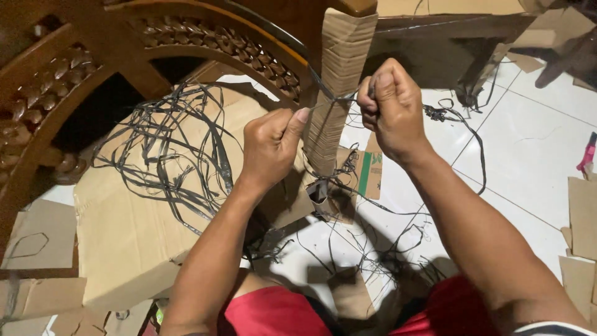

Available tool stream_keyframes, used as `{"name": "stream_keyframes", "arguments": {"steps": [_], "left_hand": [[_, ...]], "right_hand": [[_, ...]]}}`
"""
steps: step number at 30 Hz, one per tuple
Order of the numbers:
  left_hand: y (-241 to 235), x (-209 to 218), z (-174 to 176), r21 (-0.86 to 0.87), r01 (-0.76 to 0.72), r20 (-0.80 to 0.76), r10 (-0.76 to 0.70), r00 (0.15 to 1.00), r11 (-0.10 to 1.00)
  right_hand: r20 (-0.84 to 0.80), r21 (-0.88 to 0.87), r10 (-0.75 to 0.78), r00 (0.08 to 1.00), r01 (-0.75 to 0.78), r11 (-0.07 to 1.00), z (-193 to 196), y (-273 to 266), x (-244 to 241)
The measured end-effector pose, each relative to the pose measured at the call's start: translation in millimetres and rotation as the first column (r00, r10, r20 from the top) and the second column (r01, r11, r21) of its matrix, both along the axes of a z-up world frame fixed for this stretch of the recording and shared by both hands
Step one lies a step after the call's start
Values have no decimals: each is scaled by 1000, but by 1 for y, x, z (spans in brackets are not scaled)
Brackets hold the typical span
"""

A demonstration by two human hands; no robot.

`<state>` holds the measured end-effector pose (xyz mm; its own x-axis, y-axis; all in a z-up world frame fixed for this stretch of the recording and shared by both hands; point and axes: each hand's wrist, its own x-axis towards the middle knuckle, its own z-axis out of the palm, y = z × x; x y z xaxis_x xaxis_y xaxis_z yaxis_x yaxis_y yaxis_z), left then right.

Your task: Wrapping a wooden chair leg with cardboard and securing it by tying plastic strips around it for protection.

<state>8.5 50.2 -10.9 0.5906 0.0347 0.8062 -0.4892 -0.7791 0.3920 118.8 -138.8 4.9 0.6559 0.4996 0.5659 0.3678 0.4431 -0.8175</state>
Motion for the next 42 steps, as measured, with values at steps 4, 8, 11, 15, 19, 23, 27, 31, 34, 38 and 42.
{"name": "stream_keyframes", "arguments": {"steps": [4, 8, 11, 15, 19, 23, 27, 31, 34, 38, 42], "left_hand": [[-21, -19, 23, -199, -7, -98, -13, 995, 980], [-20, -19, 23, -226, -6, -92, -15, 996, 974], [-20, -19, 29, -197, -25, -63, 13, 998, 980], [-7, -25, 33, -498, -94, 72, 149, 986, 862], [11, -42, 25, -663, -345, 156, 573, 805, 664], [-12, -52, -15, -168, -645, 590, 600, 540, 745], [-79, -42, -5, -250, -107, 159, 150, 976, 962], [-86, -13, 11, -482, -110, 29, 141, 990, 869], [-82, 7, 17, -619, 22, 156, 95, 983, 785], [-88, 16, 18, -697, 192, 222, -48, 974, 691], [-79, 29, 9, -805, 321, 304, -117, 945, 498]], "right_hand": [[658, -82, -270, 703, 424, 902, -30, 1, 13], [843, 23, -258, 473, 448, 894, 2, 5, -3], [943, 138, -294, 154, 624, 769, -11, 10, 8], [851, 21, -314, 420, 570, 821, -6, 16, -2], [741, -76, -277, 612, 486, 871, 3, 14, -11], [734, -83, -294, 613, 511, 856, 6, 13, -13], [722, -98, -277, 634, 490, 866, 2, 14, -14], [718, -94, -296, 631, 508, 856, -1, 13, -13], [691, -109, -303, 656, 509, 854, -6, 15, -11], [629, -158, -276, 727, 466, 871, -9, 15, -6], [250, -74, -193, 949, 218, 973, -6, 10, -8]]}}
